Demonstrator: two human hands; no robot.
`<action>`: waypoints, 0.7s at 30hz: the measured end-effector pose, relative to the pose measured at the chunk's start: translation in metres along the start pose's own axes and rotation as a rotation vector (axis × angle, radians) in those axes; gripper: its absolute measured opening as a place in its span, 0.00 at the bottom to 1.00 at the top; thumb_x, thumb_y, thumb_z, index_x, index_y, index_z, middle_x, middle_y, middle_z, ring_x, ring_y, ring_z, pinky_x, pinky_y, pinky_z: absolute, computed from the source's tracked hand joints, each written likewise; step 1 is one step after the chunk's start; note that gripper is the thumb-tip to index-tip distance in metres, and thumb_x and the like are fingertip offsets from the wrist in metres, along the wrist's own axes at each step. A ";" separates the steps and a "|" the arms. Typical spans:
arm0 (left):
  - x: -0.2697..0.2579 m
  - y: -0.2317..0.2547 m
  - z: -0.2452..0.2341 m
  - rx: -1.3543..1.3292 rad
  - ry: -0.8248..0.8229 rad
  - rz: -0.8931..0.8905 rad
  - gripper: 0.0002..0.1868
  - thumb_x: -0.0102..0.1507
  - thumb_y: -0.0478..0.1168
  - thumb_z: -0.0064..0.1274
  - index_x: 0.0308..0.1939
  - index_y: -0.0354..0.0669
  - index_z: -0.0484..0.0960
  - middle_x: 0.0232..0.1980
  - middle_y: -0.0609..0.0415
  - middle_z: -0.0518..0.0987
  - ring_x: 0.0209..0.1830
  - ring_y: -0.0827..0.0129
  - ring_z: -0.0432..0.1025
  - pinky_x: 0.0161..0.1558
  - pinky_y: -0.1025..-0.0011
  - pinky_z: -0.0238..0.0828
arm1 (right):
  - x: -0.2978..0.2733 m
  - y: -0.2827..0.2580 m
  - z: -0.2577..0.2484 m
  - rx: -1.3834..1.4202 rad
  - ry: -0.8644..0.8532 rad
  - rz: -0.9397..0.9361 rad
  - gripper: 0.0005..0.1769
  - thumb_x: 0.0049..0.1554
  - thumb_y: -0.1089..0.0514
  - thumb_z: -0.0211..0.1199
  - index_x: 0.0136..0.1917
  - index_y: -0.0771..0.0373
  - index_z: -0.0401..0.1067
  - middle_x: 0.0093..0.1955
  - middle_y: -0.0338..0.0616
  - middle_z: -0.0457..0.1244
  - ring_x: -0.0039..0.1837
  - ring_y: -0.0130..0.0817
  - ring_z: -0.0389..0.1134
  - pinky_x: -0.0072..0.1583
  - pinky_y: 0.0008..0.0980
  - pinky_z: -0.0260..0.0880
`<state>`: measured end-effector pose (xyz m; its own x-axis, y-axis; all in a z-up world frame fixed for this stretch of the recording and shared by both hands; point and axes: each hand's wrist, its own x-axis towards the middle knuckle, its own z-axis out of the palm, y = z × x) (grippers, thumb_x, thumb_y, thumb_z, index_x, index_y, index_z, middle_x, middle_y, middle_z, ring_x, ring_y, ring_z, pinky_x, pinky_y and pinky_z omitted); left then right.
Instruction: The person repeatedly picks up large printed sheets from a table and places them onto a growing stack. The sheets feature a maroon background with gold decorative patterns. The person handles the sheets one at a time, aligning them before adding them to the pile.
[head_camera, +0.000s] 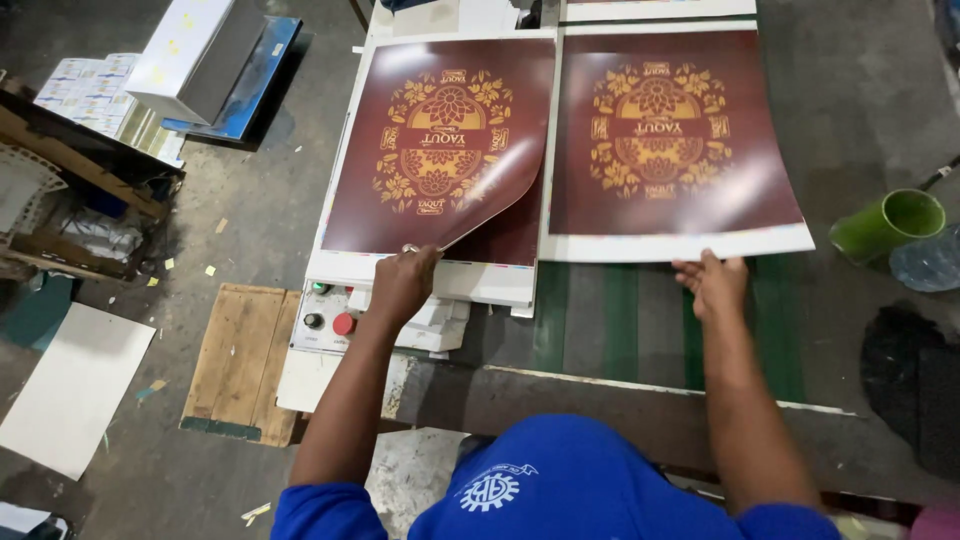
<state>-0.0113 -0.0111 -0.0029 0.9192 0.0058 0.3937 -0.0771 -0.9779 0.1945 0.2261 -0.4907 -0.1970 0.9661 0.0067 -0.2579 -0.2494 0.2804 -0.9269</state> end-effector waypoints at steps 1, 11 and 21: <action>-0.001 0.006 -0.004 0.001 0.004 -0.002 0.04 0.68 0.37 0.52 0.41 0.44 0.82 0.29 0.46 0.80 0.27 0.52 0.77 0.29 0.55 0.71 | 0.013 -0.004 0.002 -0.001 -0.003 -0.003 0.14 0.70 0.60 0.50 0.67 0.62 0.59 0.49 0.49 0.68 0.44 0.39 0.74 0.39 0.34 0.74; -0.024 0.082 -0.013 -0.076 0.259 0.161 0.14 0.62 0.34 0.56 0.52 0.37 0.82 0.31 0.45 0.81 0.22 0.57 0.74 0.27 0.58 0.70 | -0.051 0.004 0.038 0.001 -0.170 0.116 0.27 0.65 0.56 0.55 0.75 0.61 0.56 0.55 0.54 0.70 0.47 0.38 0.73 0.43 0.34 0.72; -0.032 0.193 0.046 -0.370 0.113 0.466 0.16 0.64 0.45 0.56 0.48 0.38 0.76 0.48 0.42 0.81 0.50 0.50 0.79 0.50 0.55 0.77 | -0.213 0.016 0.082 0.150 -0.412 0.397 0.22 0.63 0.55 0.59 0.65 0.70 0.69 0.53 0.48 0.70 0.48 0.35 0.75 0.47 0.32 0.78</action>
<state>-0.0378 -0.2101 -0.0196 0.7111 -0.3641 0.6014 -0.6097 -0.7453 0.2697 0.0212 -0.4087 -0.1347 0.7544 0.5026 -0.4221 -0.6140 0.3129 -0.7247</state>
